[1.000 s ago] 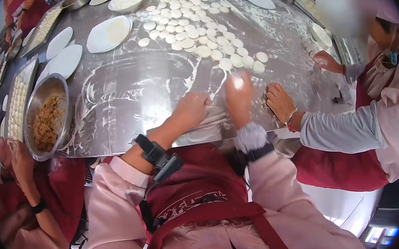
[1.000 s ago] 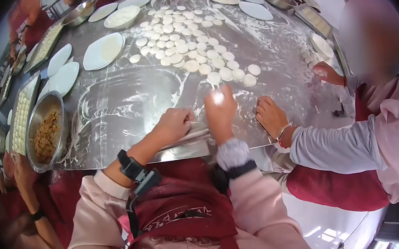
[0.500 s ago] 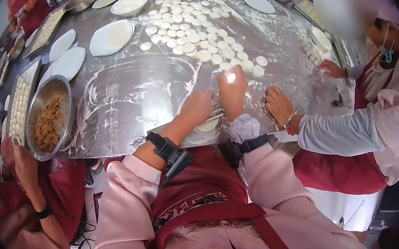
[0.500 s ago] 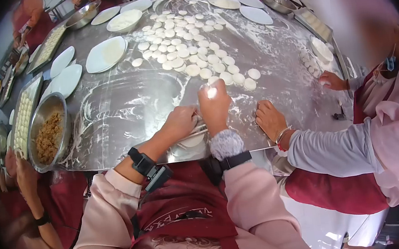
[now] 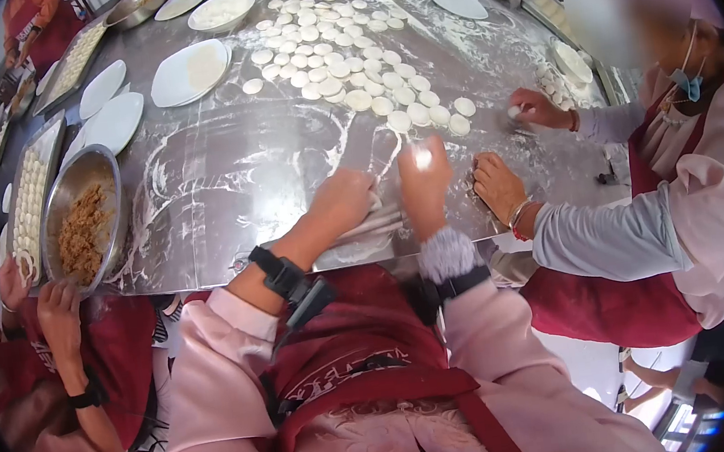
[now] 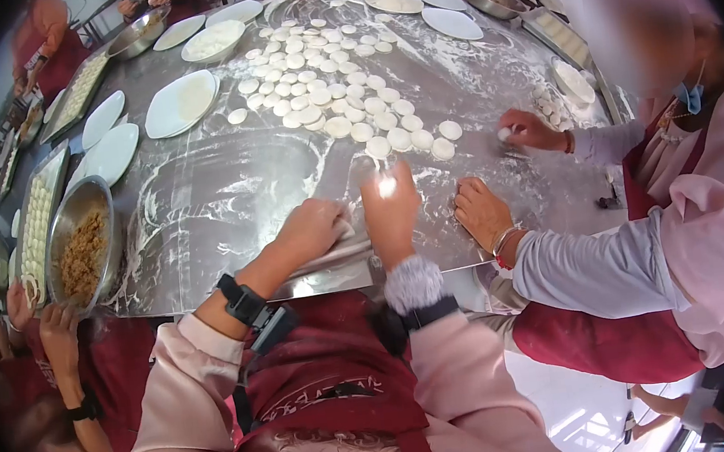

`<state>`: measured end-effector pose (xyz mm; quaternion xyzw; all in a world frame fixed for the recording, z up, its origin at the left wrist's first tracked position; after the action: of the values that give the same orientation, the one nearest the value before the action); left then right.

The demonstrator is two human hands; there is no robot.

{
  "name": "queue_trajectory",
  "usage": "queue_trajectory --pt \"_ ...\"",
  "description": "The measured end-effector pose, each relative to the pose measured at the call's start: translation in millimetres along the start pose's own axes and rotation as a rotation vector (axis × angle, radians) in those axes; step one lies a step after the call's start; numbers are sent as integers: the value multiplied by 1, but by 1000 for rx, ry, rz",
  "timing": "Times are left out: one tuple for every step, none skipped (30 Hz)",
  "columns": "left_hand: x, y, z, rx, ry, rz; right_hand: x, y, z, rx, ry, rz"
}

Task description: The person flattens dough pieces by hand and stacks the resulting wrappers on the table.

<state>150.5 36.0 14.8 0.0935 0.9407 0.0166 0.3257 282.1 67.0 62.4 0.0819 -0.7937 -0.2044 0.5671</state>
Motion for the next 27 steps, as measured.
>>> queue_trajectory --pt "4 -6 -3 -18 11 6 -14 -10 -9 11 21 70" --pt "8 -9 -5 -30 22 15 -27 -20 -17 17 41 144" --pt "18 -11 -6 -21 -11 -77 -20 -27 -25 0 105 117" --pt "16 -10 -5 -5 -18 -70 -17 -26 -25 -11 94 128" --pt "13 -11 -4 -10 -65 -68 -8 -22 -22 -12 55 96" --pt "10 -11 -5 -25 -104 -64 -1 -13 -15 -15 23 54" --pt "4 -8 -5 -67 -102 -47 3 0 -1 -16 -28 -16" --pt "2 -4 -1 -71 -97 -43 2 8 9 -19 -24 -21" --pt "-1 -2 -5 -120 -94 -49 6 14 18 -12 11 -20" --pt "0 -2 -10 -170 -91 -58 9 17 25 -2 47 -19" --pt "0 -3 -6 -98 -36 -40 12 13 18 -29 11 -24" --pt "2 -5 -13 -114 -34 -46 12 6 10 -19 17 -35" --pt "3 -8 -13 -63 -24 -18 -2 -3 1 17 56 72" --pt "5 -11 -10 -7 -16 11 -17 -12 -5 50 91 184" --pt "16 -13 -12 -34 -42 -44 -22 -19 -11 53 93 184" --pt "19 -14 -14 -30 -41 -46 -21 -26 -20 17 93 119" --pt "23 -16 -16 -58 -92 -70 -20 -32 -28 -20 87 64" --pt "24 -20 -15 -80 -146 -93 -20 -32 -26 -24 76 82" --pt "14 -19 -16 -81 -169 -77 -8 -19 -15 -25 53 41" --pt "8 -15 -14 -81 -164 -66 4 -4 -3 -27 38 -16" --pt "2 -12 -17 -143 -147 -44 7 6 5 -34 43 -24" --pt "-1 -11 -19 -206 -132 -26 9 13 15 -20 24 -15" --pt "5 -8 -14 -214 -149 -36 9 16 22 -3 6 -5" --pt "5 -10 -19 -222 -146 -37 7 13 21 0 10 -11" --pt "3 -11 -15 -108 -79 -23 4 7 11 -22 -11 -17" --pt "2 -13 -10 6 -13 -10 0 -1 0 -44 -30 -23" --pt "8 -17 -13 9 -43 -61 -20 -12 -6 21 65 180"
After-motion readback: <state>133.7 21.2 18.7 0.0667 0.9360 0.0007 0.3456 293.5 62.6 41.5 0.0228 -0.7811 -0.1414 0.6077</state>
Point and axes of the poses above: each hand's wrist, its own y-axis towards the middle knuckle, its own z-axis out of the palm, x = y × z, the point moved 10 cm from there along y, towards the middle knuckle, and after that the axes turned 3 degrees about z, right-handed, at the moved point
